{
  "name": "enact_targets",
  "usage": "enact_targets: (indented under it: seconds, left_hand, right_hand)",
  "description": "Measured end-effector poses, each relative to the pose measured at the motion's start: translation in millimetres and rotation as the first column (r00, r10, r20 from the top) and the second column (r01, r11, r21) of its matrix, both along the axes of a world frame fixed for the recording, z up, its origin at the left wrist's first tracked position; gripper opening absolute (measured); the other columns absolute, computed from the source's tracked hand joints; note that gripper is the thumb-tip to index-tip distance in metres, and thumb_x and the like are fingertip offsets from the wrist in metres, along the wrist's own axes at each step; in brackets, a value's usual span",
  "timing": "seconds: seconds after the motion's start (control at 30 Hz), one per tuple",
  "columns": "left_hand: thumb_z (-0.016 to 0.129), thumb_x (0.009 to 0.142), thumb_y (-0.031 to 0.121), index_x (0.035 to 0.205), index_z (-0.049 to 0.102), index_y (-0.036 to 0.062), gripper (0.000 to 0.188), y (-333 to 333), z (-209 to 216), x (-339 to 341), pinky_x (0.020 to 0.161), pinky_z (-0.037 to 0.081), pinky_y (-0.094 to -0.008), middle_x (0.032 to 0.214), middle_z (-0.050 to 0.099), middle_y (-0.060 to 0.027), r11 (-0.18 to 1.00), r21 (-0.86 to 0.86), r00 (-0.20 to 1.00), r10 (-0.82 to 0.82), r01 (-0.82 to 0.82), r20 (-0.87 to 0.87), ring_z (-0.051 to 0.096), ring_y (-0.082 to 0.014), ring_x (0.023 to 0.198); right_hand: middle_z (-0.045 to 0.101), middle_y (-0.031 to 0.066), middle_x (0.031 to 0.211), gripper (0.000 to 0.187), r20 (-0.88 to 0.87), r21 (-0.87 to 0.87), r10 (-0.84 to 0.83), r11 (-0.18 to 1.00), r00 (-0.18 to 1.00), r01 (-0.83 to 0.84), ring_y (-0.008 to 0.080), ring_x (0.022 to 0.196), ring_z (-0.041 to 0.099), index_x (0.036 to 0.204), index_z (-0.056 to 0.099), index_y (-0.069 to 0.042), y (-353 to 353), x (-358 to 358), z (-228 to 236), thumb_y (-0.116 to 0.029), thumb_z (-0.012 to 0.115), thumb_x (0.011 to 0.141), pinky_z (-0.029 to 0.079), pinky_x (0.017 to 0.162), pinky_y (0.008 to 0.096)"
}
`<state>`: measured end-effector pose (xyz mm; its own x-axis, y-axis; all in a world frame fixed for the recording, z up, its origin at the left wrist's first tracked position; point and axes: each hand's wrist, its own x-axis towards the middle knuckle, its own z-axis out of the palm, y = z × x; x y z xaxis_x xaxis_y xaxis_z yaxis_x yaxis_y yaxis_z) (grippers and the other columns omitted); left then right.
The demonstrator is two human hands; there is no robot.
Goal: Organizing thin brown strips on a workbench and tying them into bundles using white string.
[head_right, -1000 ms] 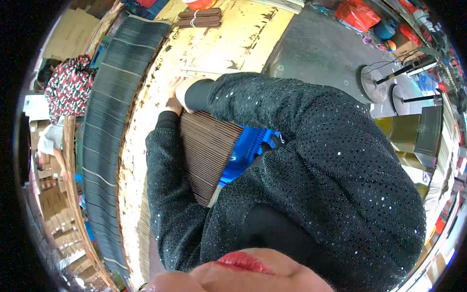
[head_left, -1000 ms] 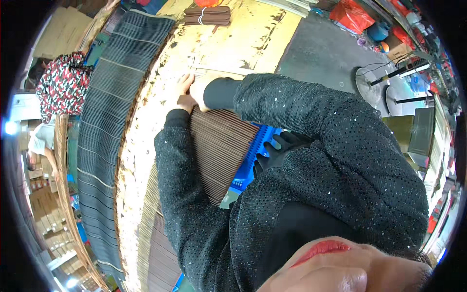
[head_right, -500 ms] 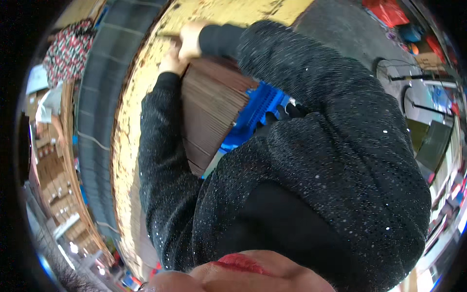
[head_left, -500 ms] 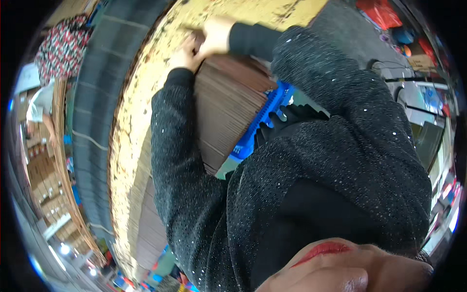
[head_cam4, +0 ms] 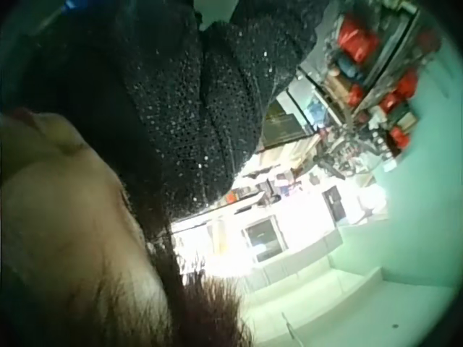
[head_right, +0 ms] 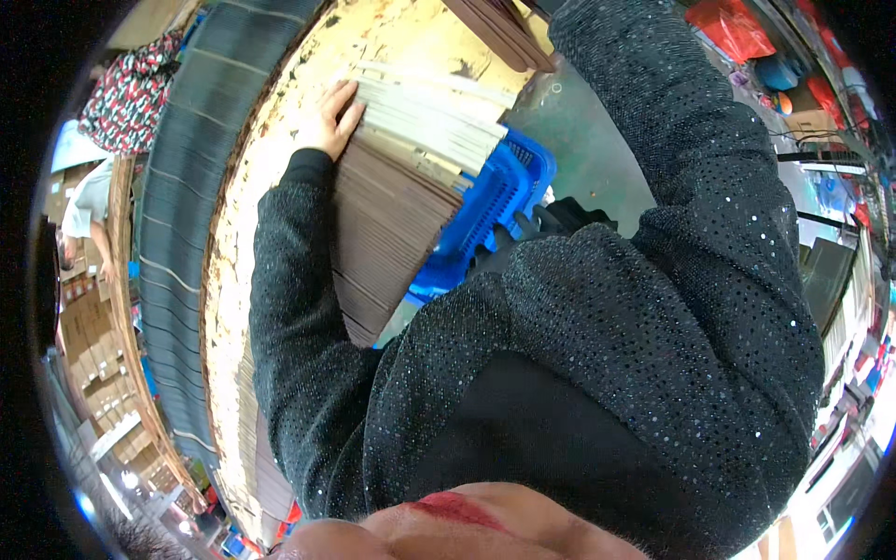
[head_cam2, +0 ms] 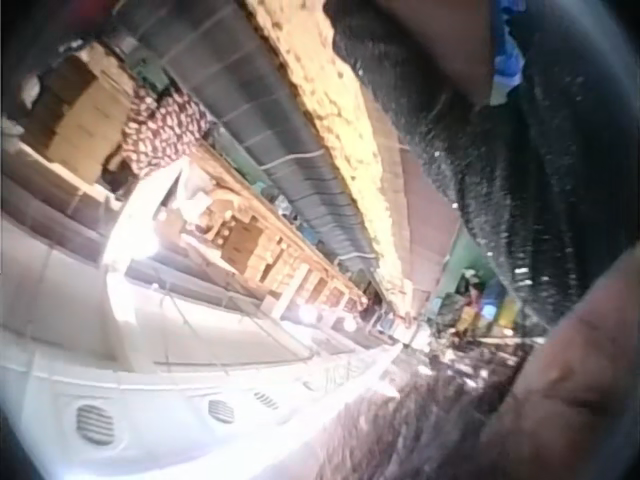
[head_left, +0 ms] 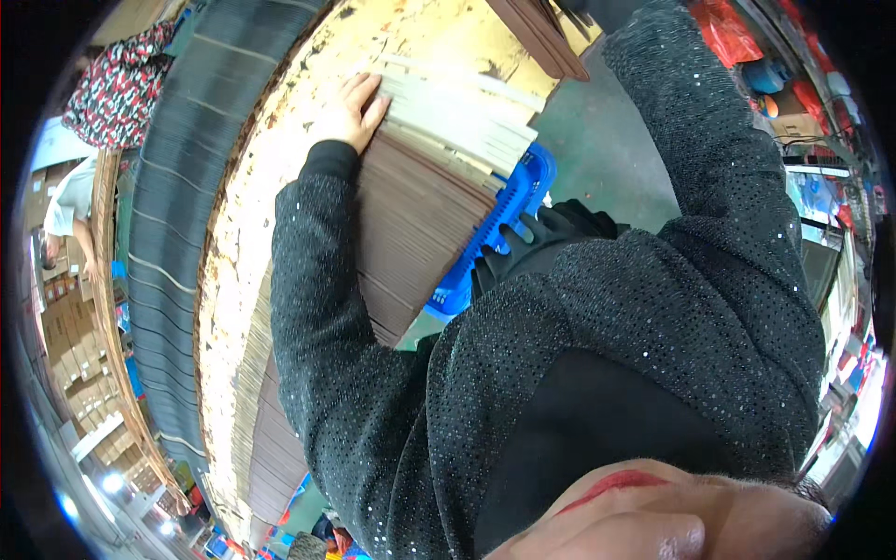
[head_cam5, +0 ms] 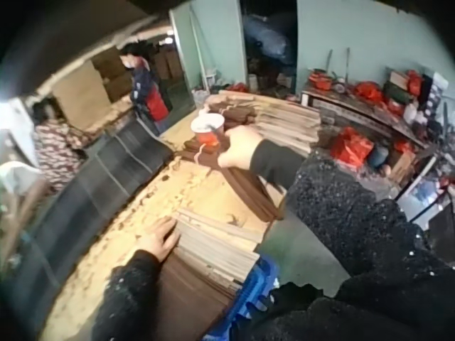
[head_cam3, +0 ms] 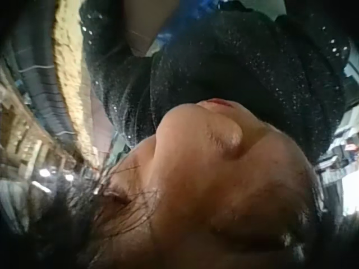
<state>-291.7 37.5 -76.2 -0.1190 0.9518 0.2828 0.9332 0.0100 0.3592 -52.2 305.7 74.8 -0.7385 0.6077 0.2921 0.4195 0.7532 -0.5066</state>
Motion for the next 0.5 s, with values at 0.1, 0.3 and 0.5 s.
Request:
enact_targets:
  seconds: [0.1, 0.3, 0.5]
  left_hand:
    - [0.067, 0.098, 0.032, 0.131, 0.068, 0.0062, 0.041, -4, 2, 1, 0.112, 0.044, -0.0446, 0.14, 0.062, -0.0188, 1.0, -0.014, 0.999, 0.027, -0.027, -0.026, 0.056, -0.0383, 0.131]
    - [0.067, 0.097, 0.025, 0.131, 0.067, 0.0101, 0.037, 31, 59, 13, 0.103, 0.05, -0.0447, 0.13, 0.066, -0.017, 1.0, 0.009, 0.981, 0.03, -0.029, -0.19, 0.062, -0.0371, 0.118]
    - [0.068, 0.087, 0.016, 0.127, 0.065, 0.0153, 0.04, 194, 77, -1, 0.089, 0.055, -0.0438, 0.115, 0.07, -0.0101, 0.996, 0.09, 0.883, 0.041, 0.001, -0.467, 0.068, -0.0339, 0.102]
  right_hand:
    - [0.072, 0.0249, 0.088, 0.03, 0.189, 0.24, -0.014, 0.97, 0.982, -0.033, 0.0428, 0.078, 0.07, 0.089, 0.075, -0.001, 6, 0, -8, -0.027, 0.075, 0.076, 0.057, 0.072, 0.0475]
    - [0.074, 0.021, 0.098, 0.028, 0.511, 0.128, 0.052, 0.982, 0.858, -0.136, 0.0386, 0.094, 0.073, 0.108, 0.073, -0.006, 28, -4, -77, -0.024, 0.07, 0.087, 0.058, 0.082, 0.049]
    - [0.074, 0.0201, 0.095, 0.037, 0.429, 0.002, 0.24, 0.964, 0.871, -0.267, 0.0398, 0.092, 0.072, 0.104, 0.068, -0.007, 46, 0, -94, -0.037, 0.072, 0.084, 0.057, 0.079, 0.0527]
